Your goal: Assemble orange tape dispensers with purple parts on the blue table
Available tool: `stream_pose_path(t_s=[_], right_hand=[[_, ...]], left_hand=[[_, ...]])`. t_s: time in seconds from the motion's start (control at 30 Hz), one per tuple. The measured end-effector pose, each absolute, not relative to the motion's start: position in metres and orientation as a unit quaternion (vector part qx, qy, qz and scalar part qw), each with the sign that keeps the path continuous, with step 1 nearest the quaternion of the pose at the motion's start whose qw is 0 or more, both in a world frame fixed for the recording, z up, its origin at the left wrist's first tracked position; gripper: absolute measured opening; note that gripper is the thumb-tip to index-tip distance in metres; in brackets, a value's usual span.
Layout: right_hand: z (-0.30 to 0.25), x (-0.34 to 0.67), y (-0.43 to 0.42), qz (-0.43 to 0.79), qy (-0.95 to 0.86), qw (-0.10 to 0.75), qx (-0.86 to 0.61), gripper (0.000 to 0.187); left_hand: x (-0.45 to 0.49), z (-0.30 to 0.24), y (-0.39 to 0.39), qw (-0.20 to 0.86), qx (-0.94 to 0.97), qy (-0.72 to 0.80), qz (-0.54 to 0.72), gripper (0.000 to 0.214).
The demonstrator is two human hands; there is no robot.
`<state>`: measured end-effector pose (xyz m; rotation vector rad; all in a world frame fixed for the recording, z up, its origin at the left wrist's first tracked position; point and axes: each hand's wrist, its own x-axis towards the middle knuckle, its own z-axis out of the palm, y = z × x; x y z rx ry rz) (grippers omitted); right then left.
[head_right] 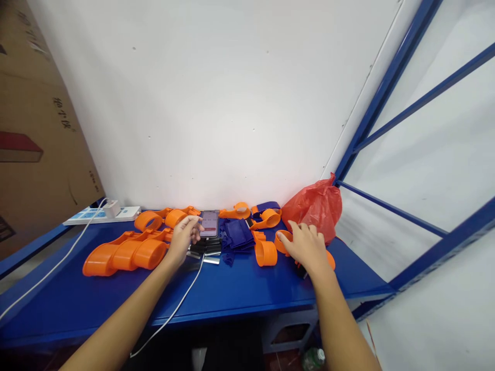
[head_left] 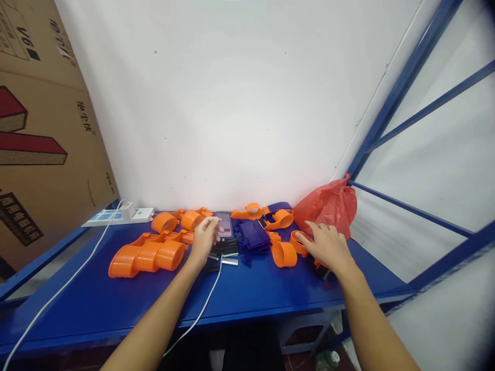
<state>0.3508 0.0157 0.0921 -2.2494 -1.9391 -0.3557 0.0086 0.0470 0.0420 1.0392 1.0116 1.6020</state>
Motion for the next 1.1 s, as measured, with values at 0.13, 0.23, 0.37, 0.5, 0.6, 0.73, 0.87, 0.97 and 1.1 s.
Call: stream_pose_path(t_s=[0.13,0.23,0.37,0.5,0.6,0.73,0.87,0.97,1.1], right_hand=[[0.073,0.371,0.027,-0.049,-0.668,-0.037,-0.741,0.061],[0.056,0.374,0.031,-0.054,-0.682,-0.029,-0.729,0.054],[0.048,0.372,0.037,-0.094,-0.681,0.025,-0.726,0.042],[0.053,0.370,0.043,-0.138,-0.674,0.090,-0.720,0.039],[0.059,0.368,0.045,-0.155,-0.683,0.137,-0.701,0.037],[0.081,0.357,0.043,-0.183,-0.677,0.256,-0.666,0.035],[0.120,0.324,0.037,-0.128,-0.660,0.459,-0.581,0.043],[0.135,0.279,0.036,0.091,-0.650,0.581,-0.481,0.048],[0.119,0.209,0.041,0.421,-0.578,0.607,-0.347,0.047]], left_hand=[[0.008,0.045,0.046,0.475,0.420,0.410,0.656,0.047],[0.008,0.046,0.046,0.482,0.416,0.411,0.652,0.047],[0.009,0.045,0.046,0.482,0.418,0.415,0.649,0.046],[0.009,0.043,0.047,0.479,0.425,0.413,0.648,0.044],[0.008,0.042,0.048,0.476,0.427,0.415,0.647,0.045],[0.007,0.039,0.049,0.474,0.435,0.415,0.643,0.044],[0.008,0.038,0.048,0.482,0.454,0.407,0.629,0.044],[0.010,0.037,0.046,0.506,0.484,0.387,0.600,0.047],[0.013,0.036,0.043,0.527,0.524,0.318,0.589,0.066]])
